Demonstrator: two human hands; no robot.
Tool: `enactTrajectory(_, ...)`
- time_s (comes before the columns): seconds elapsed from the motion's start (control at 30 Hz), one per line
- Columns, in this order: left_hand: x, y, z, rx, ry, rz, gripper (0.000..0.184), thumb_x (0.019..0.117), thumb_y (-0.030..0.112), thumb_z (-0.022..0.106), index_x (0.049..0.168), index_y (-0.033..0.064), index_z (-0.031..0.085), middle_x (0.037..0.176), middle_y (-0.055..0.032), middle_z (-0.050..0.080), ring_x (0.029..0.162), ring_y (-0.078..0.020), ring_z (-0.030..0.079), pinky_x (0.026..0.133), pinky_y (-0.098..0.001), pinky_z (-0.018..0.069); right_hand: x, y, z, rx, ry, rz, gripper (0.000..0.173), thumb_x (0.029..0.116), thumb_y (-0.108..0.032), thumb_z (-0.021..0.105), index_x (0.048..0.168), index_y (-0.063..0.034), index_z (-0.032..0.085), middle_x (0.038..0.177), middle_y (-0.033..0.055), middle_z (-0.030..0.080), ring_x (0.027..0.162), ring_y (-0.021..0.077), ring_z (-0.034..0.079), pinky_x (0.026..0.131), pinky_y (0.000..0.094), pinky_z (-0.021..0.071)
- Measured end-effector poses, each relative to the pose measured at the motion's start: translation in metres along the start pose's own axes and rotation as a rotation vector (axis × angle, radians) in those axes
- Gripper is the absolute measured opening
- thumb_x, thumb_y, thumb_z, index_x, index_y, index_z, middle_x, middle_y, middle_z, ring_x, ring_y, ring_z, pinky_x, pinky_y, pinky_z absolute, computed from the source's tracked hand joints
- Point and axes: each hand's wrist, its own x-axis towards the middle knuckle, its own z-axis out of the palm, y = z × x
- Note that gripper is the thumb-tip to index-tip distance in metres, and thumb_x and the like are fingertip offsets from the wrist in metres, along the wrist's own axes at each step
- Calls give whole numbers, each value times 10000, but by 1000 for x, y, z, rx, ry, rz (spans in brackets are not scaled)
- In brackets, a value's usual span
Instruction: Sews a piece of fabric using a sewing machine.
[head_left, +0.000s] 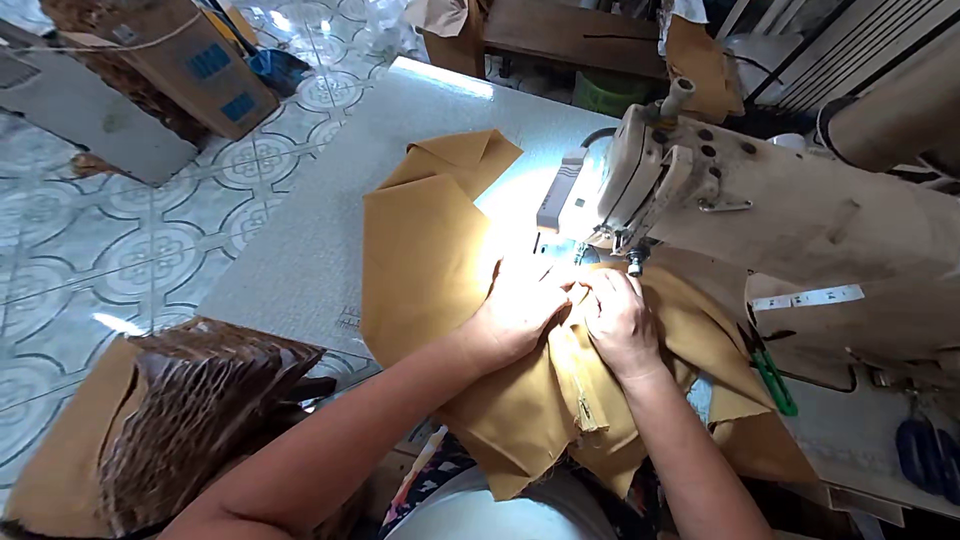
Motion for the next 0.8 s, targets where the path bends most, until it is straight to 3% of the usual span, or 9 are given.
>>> enactTrajectory(0.1,1,0,-3,41,-15,26,278,1016,91,484,1106,160,738,1378,-10,646,1397,-292,483,1108,-606,365,-2,0,0,-22,6,-15,283,962,-115,564,1179,-91,744,1132,115,731,1108,302,676,940,438,553)
enactTrajectory(0.2,2,-3,-4,48,19,87,254,999,84,509,1083,149,740,1304,-35,685,1361,-309,520,1086,-606,394,-2,-1,1,-41,-13,-28,294,993,-173,556,1217,-161,745,1149,98,718,1113,296,662,901,435,556)
enactTrajectory(0.6,11,0,-5,54,-52,26,275,1013,96,495,1129,161,736,1401,-23,641,1406,-339,480,1097,-633,374,5,-1,1,-102,-86,39,301,1020,-225,539,1231,-142,737,1191,157,678,1111,353,643,887,494,553)
enactTrajectory(0.8,12,4,-3,79,-34,1,254,1008,107,506,1105,154,736,1401,-22,640,1395,-336,493,1090,-634,374,3,3,1,-34,-3,-22,274,1010,-187,553,1171,-110,762,1169,96,727,1110,286,672,927,432,552)
